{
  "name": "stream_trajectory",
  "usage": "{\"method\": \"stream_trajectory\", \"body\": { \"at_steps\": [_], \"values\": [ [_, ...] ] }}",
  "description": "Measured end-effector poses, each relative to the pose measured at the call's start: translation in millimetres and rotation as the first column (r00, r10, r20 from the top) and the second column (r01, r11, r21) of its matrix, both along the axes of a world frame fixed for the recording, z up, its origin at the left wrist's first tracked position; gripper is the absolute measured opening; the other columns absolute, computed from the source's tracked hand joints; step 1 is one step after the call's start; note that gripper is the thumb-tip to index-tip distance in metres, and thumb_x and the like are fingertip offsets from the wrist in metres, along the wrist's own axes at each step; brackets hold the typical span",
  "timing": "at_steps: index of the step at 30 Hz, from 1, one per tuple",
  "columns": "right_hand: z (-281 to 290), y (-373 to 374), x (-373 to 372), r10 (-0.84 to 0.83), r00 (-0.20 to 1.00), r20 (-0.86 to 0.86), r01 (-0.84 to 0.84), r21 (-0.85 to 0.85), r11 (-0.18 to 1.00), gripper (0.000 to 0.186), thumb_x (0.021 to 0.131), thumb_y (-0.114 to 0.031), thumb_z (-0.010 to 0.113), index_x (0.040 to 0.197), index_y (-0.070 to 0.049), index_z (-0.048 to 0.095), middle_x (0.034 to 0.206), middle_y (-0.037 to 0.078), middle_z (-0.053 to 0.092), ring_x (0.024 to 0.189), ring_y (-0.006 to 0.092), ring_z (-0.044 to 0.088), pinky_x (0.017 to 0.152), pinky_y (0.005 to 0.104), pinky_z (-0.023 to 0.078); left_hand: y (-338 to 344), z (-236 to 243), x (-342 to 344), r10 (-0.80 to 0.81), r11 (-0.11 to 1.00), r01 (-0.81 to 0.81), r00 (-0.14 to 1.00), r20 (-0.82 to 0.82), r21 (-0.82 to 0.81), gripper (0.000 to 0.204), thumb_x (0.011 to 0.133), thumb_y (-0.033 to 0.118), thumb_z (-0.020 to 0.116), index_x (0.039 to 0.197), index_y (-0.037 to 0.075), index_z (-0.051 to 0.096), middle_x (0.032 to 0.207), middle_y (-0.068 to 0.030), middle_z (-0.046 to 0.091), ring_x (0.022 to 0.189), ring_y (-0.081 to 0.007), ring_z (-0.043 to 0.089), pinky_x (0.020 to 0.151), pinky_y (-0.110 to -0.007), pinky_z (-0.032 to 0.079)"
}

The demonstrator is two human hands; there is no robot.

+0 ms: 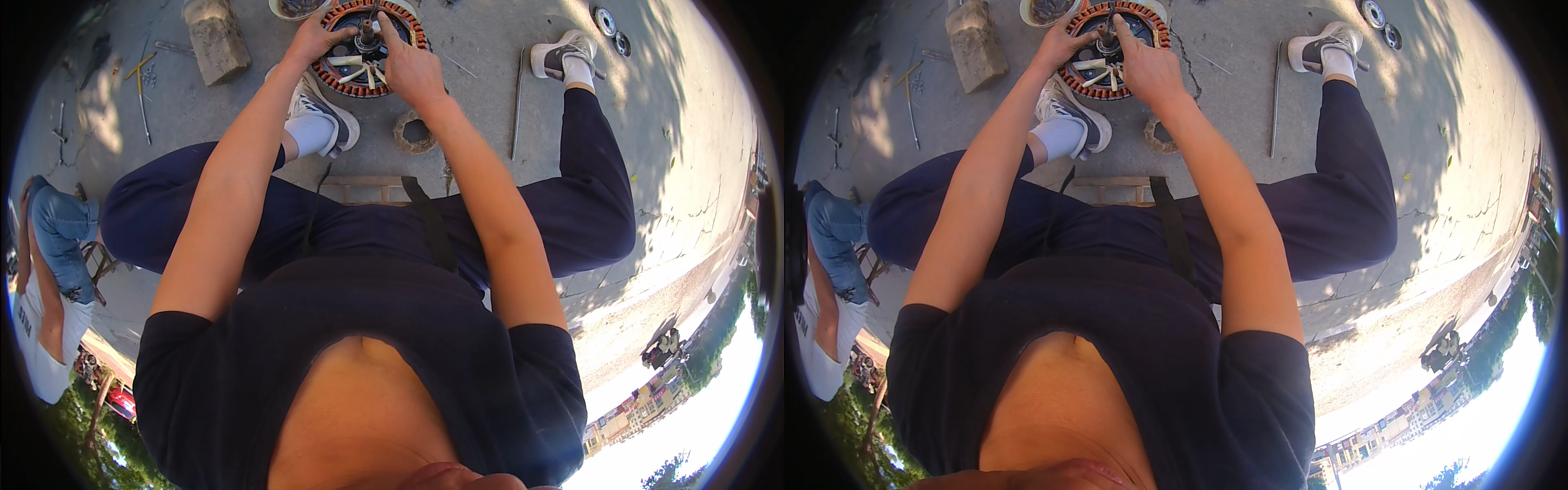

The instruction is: The person sits on the ground and works on a circular motor stator, adjusting wires and components with their hands. Another person assists by using pliers to manipulate parts of the stator. The person continues to handle the stator and wires throughout the clip.

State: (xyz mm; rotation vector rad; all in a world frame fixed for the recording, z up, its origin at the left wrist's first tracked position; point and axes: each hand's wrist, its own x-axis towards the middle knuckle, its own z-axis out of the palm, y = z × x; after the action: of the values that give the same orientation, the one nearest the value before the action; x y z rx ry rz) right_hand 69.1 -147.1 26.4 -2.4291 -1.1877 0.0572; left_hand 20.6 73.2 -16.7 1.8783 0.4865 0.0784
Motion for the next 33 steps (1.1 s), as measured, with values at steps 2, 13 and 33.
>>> {"method": "stream_trajectory", "body": {
  "at_steps": [2, 13, 33],
  "values": [
    [-2.9, -3.0, -8.5, 0.001, 1.000, -0.014, -0.001, 0.012, 1.000, 0.074, 0.082, -0.008, 0.054, 0.151, -0.010, 0.029, 0.108, 0.013, 0.069, 0.070, 0.0307, 0.069, 0.055, 0.0419, 0.053, 0.1, 0.8, -1.1, -0.003, 1.000, 0.003, 1.000, 0.008, 0.011, 0.058, 0.074, 0.016, 0.083, 0.123, -0.001, 0.058, 0.113, -0.0114, 0.069, 0.103, -0.0188, 0.064, 0.093, -0.033, 0.050],
    [11.3, 11.3, -57.3, 0.052, 0.996, -0.067, -0.040, 0.171, 0.985, 0.056, 0.082, -0.007, 0.055, 0.137, -0.006, 0.044, 0.122, 0.014, 0.064, 0.073, 0.0332, 0.069, 0.055, 0.0406, 0.053, 3.1, -28.8, -8.3, 0.069, 0.963, -0.068, 0.998, 0.006, 0.261, 0.102, 0.064, 0.063, 0.082, 0.142, 0.006, 0.047, 0.131, -0.0208, 0.059, 0.124, -0.0307, 0.055, 0.103, -0.040, 0.043],
    [9.2, 40.3, -57.8, 0.136, 0.980, 0.144, -0.078, -0.352, 0.933, 0.028, 0.094, -0.022, 0.051, 0.111, 0.000, 0.051, 0.143, 0.029, 0.044, 0.059, 0.0305, 0.070, 0.045, 0.0405, 0.052, -4.6, -45.1, -5.1, 0.172, 0.949, -0.150, 0.983, -0.056, 0.278, 0.091, 0.073, 0.059, 0.076, 0.145, 0.013, 0.045, 0.124, -0.0201, 0.063, 0.114, -0.0332, 0.062, 0.095, -0.040, 0.048]
  ]
}}
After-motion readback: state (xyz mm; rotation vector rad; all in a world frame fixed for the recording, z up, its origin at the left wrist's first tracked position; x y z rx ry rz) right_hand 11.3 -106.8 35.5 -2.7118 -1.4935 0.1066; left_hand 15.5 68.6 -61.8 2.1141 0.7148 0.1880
